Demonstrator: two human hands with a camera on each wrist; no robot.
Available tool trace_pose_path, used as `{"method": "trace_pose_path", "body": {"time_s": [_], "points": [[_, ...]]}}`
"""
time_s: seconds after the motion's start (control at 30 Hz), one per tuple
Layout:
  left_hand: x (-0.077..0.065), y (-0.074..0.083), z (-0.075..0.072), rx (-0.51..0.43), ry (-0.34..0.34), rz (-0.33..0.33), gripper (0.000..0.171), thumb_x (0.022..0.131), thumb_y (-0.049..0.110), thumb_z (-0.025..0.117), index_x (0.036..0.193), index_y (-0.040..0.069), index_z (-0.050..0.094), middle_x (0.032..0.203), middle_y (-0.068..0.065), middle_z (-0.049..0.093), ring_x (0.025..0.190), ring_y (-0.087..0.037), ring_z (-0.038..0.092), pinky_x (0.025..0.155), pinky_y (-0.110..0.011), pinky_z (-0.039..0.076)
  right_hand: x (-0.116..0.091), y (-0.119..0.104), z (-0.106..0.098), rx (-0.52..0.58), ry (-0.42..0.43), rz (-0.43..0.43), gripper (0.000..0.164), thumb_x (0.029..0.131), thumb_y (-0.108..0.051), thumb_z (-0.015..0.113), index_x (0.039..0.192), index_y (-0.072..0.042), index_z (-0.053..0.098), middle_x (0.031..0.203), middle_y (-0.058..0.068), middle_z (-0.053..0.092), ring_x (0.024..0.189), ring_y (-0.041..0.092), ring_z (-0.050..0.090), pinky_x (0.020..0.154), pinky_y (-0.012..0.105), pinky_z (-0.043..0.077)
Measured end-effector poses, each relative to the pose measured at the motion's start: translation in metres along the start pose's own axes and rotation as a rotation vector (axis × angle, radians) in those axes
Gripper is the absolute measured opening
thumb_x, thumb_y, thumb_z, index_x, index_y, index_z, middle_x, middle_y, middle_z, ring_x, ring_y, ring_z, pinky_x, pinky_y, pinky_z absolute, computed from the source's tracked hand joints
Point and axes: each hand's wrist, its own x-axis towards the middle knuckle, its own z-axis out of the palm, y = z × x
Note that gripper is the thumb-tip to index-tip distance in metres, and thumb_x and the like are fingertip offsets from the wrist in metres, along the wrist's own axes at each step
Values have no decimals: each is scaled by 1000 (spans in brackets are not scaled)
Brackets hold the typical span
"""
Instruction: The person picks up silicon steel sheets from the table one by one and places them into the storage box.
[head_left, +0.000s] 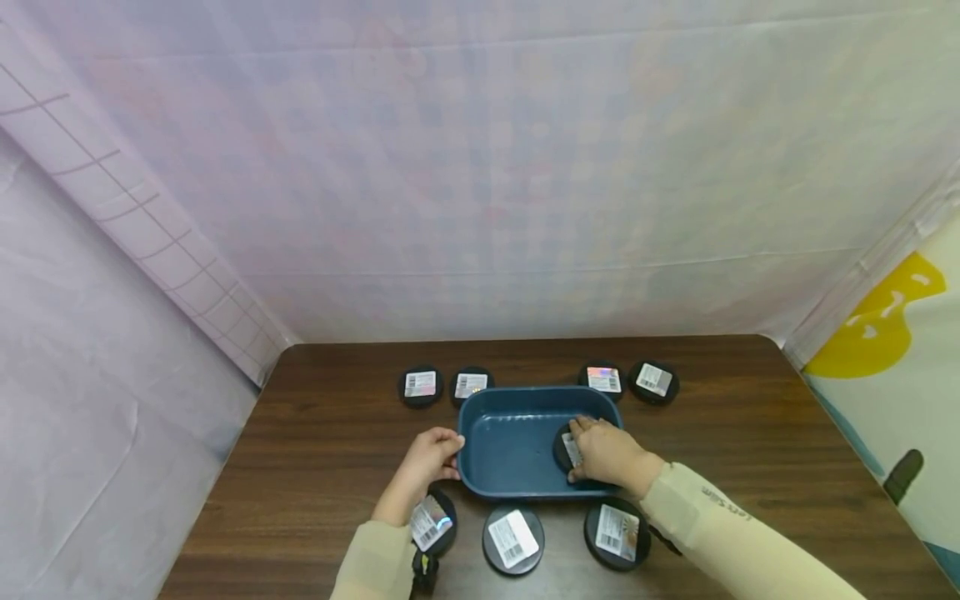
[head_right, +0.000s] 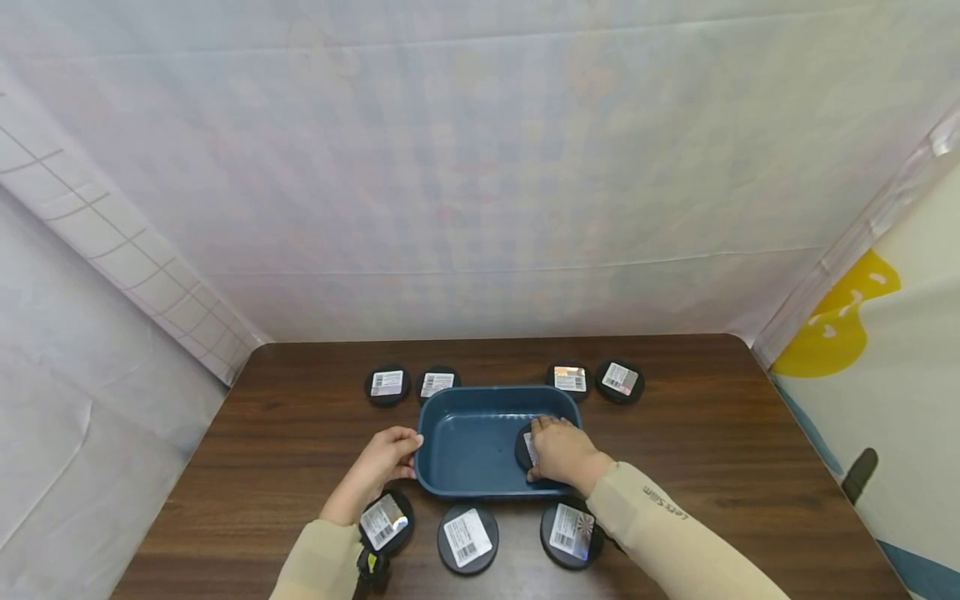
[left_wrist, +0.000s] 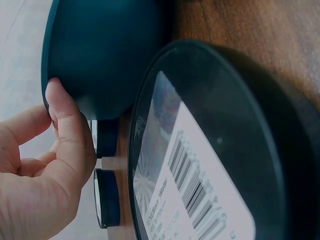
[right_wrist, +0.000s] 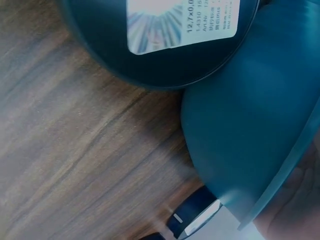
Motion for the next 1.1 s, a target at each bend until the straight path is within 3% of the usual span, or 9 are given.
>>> {"method": "trace_pose_path", "body": {"time_s": [0.63,0.83,1.0,1.1], "points": [[1,-3,3,0,3,8,28,85,12,51,101,-11,47,72,-10,48,55,-14,46,51,-28,49,-7,2,-1,-79,28,-37,86,62,-54,66,117,9,47,122,24,44,116,34,39,96,46,30],[-5,5,2,1,-10,6,28,86,10,50,102,-12,46,72,-11,47,58,-15,46,53,-30,50,-12,2,-8,-77,53,-36,85,65,-57,61,122,3,45,126,19,43,118,33,36,98,47,26],[-14,17,3,15,-14,11,27,87,7,47,103,-14,44,73,-13,47,60,-17,45,56,-32,50,-19,4,-14,-59,97,-21,87,64,-56,63,123,4,43,127,19,42,120,32,33,100,47,22],[-13,15,2,9,-14,11,27,87,8,48,103,-13,45,73,-12,47,60,-17,45,55,-31,50,-24,5,-18,-52,119,-12,88,64,-57,63,123,5,43,127,20,41,121,33,32,100,47,22]]}}
